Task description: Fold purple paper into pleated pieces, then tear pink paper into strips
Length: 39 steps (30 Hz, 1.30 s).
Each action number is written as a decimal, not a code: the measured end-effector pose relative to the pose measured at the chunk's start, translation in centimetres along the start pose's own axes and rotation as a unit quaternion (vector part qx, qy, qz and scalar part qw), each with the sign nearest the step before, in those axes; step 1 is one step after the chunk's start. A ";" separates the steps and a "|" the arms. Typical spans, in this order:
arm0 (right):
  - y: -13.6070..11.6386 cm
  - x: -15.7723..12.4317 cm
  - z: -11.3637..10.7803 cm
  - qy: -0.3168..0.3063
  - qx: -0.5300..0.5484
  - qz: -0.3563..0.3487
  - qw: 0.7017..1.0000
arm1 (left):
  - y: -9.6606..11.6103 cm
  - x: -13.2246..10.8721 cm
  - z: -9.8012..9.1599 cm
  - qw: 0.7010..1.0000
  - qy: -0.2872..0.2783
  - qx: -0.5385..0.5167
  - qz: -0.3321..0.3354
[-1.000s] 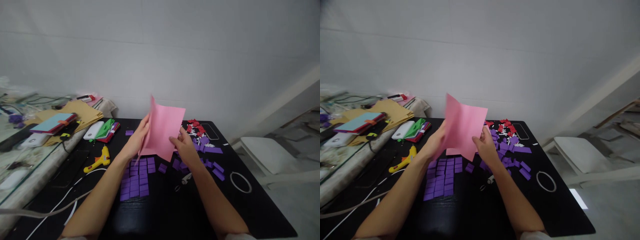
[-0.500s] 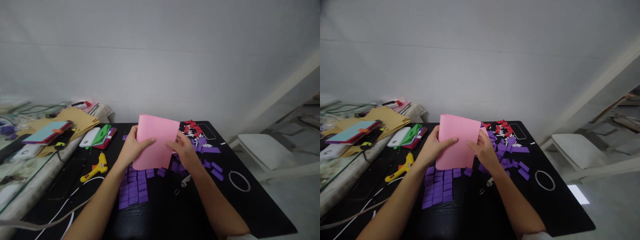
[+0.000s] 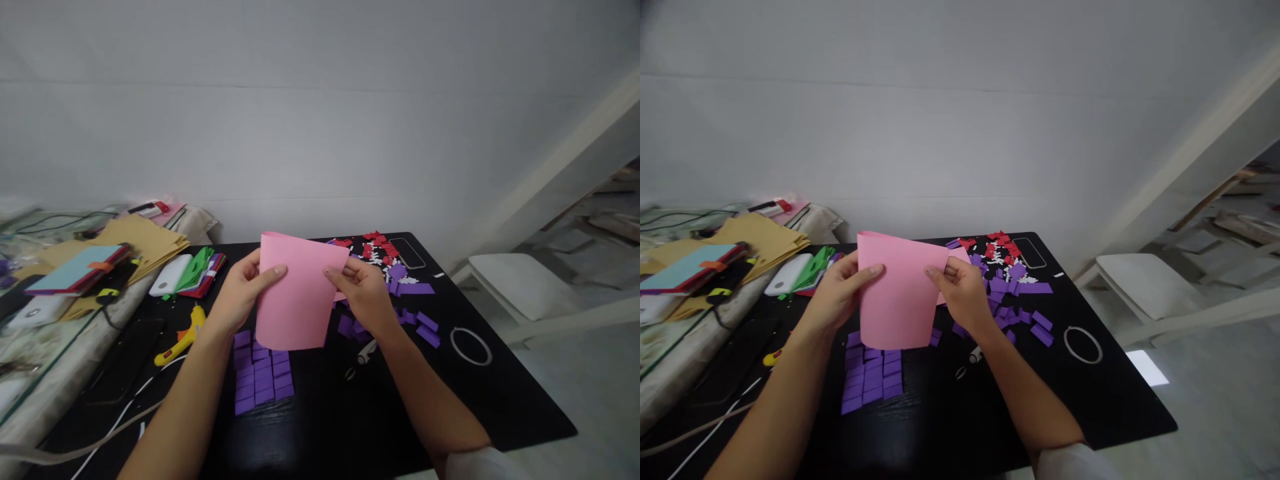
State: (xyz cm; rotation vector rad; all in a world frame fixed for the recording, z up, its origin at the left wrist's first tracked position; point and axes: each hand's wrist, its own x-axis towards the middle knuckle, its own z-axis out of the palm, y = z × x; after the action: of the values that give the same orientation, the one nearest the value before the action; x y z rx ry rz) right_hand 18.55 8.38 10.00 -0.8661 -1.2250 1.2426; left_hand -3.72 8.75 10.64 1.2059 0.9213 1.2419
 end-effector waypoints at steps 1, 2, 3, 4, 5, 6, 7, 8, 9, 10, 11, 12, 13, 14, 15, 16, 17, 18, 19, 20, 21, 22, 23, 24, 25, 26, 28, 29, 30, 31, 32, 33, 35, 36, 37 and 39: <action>0.0 0.0 0.0 -0.004 0.002 -0.002 1.000 | 0.1 0.0 0.0 1.000 0.012 0.000 0.002; 0.0 0.0 0.1 -0.007 0.003 -0.005 1.000 | 0.2 0.0 0.1 1.000 0.024 0.003 0.004; -0.1 -0.1 0.1 -0.010 0.004 -0.009 1.000 | 0.2 -0.1 0.1 0.999 0.035 0.009 0.006; -0.2 -0.1 0.2 -0.010 0.003 -0.012 1.000 | 0.3 -0.1 0.1 0.999 0.042 0.015 0.007; -0.4 -0.2 0.2 -0.007 0.001 -0.016 1.000 | 0.3 -0.2 0.1 0.999 0.047 0.020 0.006; -0.6 -0.2 0.2 0.002 -0.004 -0.022 1.000 | 0.3 -0.2 0.1 0.999 0.049 0.024 0.005; -0.8 -0.3 0.2 0.015 -0.010 -0.028 0.999 | 0.3 -0.3 0.1 0.998 0.049 0.026 0.003; -1.0 -0.4 0.2 0.029 -0.017 -0.034 0.999 | 0.4 -0.3 0.1 0.998 0.049 0.028 0.002; -1.2 -0.5 0.3 0.044 -0.020 -0.040 0.998 | 0.4 -0.4 0.1 0.998 0.048 0.030 0.001; -1.3 -0.6 0.3 0.056 -0.021 -0.045 0.997 | 0.5 -0.5 0.1 0.998 0.048 0.032 0.001; -1.4 -0.7 0.3 0.066 -0.021 -0.049 0.996 | 0.6 -0.5 0.1 0.998 0.047 0.034 0.002; -1.5 -0.8 0.4 0.072 -0.022 -0.052 0.996 | 0.6 -0.6 0.1 0.998 0.048 0.036 0.004; -1.6 -0.8 0.4 0.077 -0.024 -0.055 0.995 | 0.7 -0.6 0.1 0.998 0.049 0.039 0.005; -1.6 -0.9 0.5 0.083 -0.028 -0.058 0.994 | 0.8 -0.6 0.0 0.998 0.049 0.041 0.006; -1.7 -0.9 0.5 0.090 -0.033 -0.061 0.993 | 0.9 -0.7 0.0 0.998 0.050 0.043 0.007; -1.7 -0.9 0.5 0.098 -0.038 -0.065 0.992 | 0.9 -0.7 0.0 0.998 0.050 0.046 0.007; -1.8 -0.9 0.5 0.108 -0.042 -0.070 0.991 | 1.0 -0.7 -0.1 0.998 0.051 0.048 0.006; -1.8 -1.0 0.5 0.116 -0.044 -0.077 0.989 | 1.0 -0.7 -0.1 0.997 0.051 0.050 0.005; -1.8 -1.0 0.5 0.124 -0.046 -0.085 0.988 | 1.1 -0.7 -0.2 0.997 0.052 0.052 0.003; -1.9 -1.0 0.5 0.131 -0.050 -0.095 0.986 | 1.1 -0.8 -0.2 0.997 0.053 0.054 0.001; -1.9 -1.1 0.5 0.137 -0.054 -0.108 0.983 | 1.1 -0.8 -0.2 0.997 0.054 0.055 0.000; -2.0 -1.1 0.5 0.142 -0.059 -0.120 0.981 | 1.1 -0.8 -0.3 0.997 0.055 0.057 0.000; -2.0 -1.2 0.5 0.146 -0.065 -0.131 0.978 | 1.1 -0.8 -0.3 0.997 0.057 0.060 0.002; -2.0 -1.2 0.5 0.148 -0.071 -0.142 0.976 | 1.0 -0.8 -0.4 0.996 0.058 0.064 0.004; -2.0 -1.2 0.5 0.149 -0.076 -0.151 0.974 | 1.0 -0.7 -0.4 0.996 0.059 0.066 0.009; -1.9 -1.3 0.6 0.149 -0.080 -0.156 0.973 | 0.9 -0.7 -0.5 0.996 0.060 0.068 0.015; -1.9 -1.4 0.6 0.148 -0.086 -0.158 0.972 | 0.8 -0.6 -0.6 0.996 0.060 0.065 0.025; -2.0 -1.4 0.6 0.149 -0.088 -0.155 0.973 | 0.8 -0.6 -0.7 0.996 0.059 0.063 0.028; -2.0 -1.4 0.6 0.149 -0.089 -0.150 0.973 | 0.8 -0.6 -0.7 0.996 0.058 0.061 0.029; -2.0 -1.4 0.7 0.148 -0.089 -0.145 0.974 | 0.8 -0.6 -0.8 0.996 0.056 0.060 0.028; -2.0 -1.4 0.7 0.147 -0.089 -0.142 0.975 | 0.8 -0.6 -0.8 0.996 0.053 0.060 0.027; -2.1 -1.5 0.7 0.146 -0.090 -0.138 0.975 | 0.8 -0.6 -0.9 0.997 0.051 0.060 0.026; -2.1 -1.4 0.7 0.144 -0.091 -0.134 0.976 | 0.9 -0.6 -0.9 0.997 0.048 0.059 0.024; -2.1 -1.4 0.7 0.143 -0.090 -0.134 0.976 | 0.9 -0.6 -0.9 0.997 0.049 0.059 0.024; -2.1 -1.4 0.6 0.143 -0.089 -0.135 0.976 | 0.9 -0.6 -0.9 0.997 0.050 0.060 0.024; -2.0 -1.4 0.6 0.142 -0.087 -0.141 0.976 | 0.9 -0.6 -0.9 0.996 0.050 0.064 0.023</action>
State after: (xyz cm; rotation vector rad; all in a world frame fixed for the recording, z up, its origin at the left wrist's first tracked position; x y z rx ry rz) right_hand 18.53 6.55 11.79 -0.9254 -1.1867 0.7639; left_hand -4.85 8.27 11.33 1.2810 1.0659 1.3065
